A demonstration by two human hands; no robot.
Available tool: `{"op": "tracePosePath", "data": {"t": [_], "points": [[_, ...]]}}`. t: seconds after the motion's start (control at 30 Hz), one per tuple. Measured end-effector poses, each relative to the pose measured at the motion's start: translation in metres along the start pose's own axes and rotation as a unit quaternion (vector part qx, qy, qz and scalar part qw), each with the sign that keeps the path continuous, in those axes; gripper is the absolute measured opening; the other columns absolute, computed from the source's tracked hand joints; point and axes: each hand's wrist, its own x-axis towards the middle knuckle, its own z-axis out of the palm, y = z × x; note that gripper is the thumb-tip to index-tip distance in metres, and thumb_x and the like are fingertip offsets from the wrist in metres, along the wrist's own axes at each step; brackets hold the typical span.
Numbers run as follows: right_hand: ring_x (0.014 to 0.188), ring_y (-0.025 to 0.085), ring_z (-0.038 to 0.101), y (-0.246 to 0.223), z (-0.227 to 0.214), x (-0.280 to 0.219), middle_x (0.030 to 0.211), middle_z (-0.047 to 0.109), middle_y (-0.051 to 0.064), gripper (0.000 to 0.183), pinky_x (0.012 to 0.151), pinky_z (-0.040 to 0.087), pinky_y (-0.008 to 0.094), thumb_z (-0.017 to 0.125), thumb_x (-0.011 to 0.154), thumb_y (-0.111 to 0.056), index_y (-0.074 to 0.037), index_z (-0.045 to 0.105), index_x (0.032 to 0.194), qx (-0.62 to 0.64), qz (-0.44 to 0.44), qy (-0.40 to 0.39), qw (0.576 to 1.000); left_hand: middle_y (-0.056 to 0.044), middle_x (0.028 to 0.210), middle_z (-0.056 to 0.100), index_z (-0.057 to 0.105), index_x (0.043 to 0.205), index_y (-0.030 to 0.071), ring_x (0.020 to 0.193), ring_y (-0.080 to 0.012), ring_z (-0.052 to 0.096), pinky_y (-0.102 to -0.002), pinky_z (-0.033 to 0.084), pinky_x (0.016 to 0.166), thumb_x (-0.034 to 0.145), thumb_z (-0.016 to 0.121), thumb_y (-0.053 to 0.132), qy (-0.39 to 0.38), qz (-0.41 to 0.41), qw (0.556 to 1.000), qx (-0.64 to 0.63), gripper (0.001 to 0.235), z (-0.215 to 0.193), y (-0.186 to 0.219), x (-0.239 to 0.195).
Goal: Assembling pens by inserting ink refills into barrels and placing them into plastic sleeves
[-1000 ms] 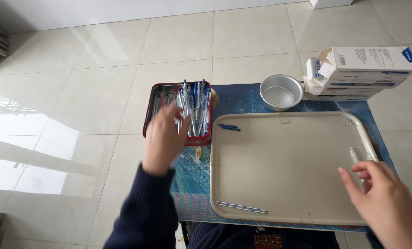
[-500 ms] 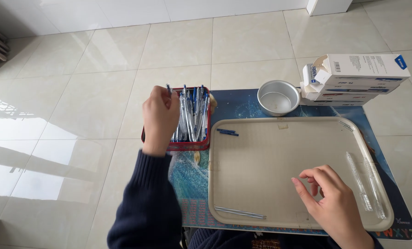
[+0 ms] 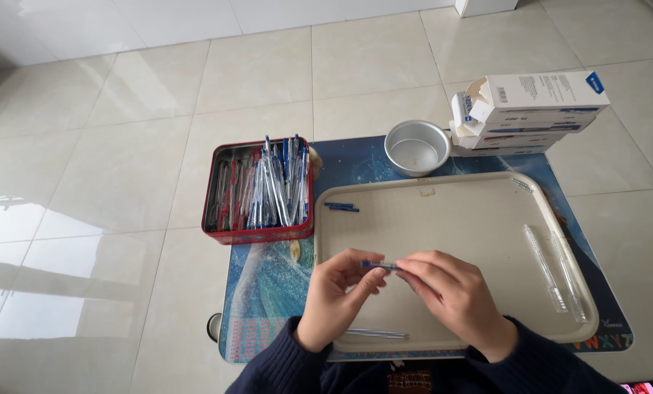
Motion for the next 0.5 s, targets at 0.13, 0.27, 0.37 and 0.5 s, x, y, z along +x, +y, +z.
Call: {"op": "tracePosePath", "data": {"t": [0.13,0.27,0.37,0.5], "points": [[0.067,0.011,0.065,0.0063,0.0031,-0.0041,0.090,0.068,0.000,0.026,0.060,0.054,0.023,0.073,0.070,-0.003,-0.007,0.066,0.095,0.013,0.016,0.008,1.000,-0.010,0.082,0.068,0.061,0.106,-0.006,0.070,-0.0135,0.067,-0.022,0.057,0.063,0.084,0.065,0.002,0.054,0.061,0.996,0.048,0.023,-0.0020,0.0023,0.0007],[0.060,0.008,0.063,0.0086,0.0032,-0.0066,0.087,0.069,0.000,0.025,0.050,0.050,0.020,0.074,0.070,-0.004,-0.008,0.067,0.093,0.033,0.035,0.012,0.999,-0.011,0.080,0.070,0.068,0.095,-0.006,0.069,-0.0138,0.068,-0.022,0.057,0.064,0.080,0.069,-0.001,0.065,0.041,0.997,0.012,0.015,-0.0057,-0.0012,0.0000],[0.061,0.009,0.063,0.0101,0.0047,-0.0079,0.086,0.069,0.000,0.024,0.053,0.051,0.020,0.074,0.069,-0.003,-0.007,0.068,0.092,0.033,0.026,0.011,0.999,-0.010,0.080,0.069,0.069,0.092,-0.006,0.069,-0.0135,0.068,-0.021,0.057,0.065,0.080,0.069,-0.004,0.057,0.041,0.997,0.011,0.013,-0.0069,-0.0039,-0.0001],[0.062,0.009,0.063,0.0095,0.0045,-0.0066,0.085,0.069,0.001,0.024,0.054,0.052,0.020,0.075,0.069,-0.001,-0.006,0.069,0.091,0.035,0.016,0.011,0.999,-0.010,0.078,0.069,0.069,0.090,-0.006,0.067,-0.0128,0.067,-0.020,0.057,0.064,0.079,0.070,-0.004,0.055,0.045,0.997,0.014,0.011,-0.0070,-0.0051,0.0005]]}}
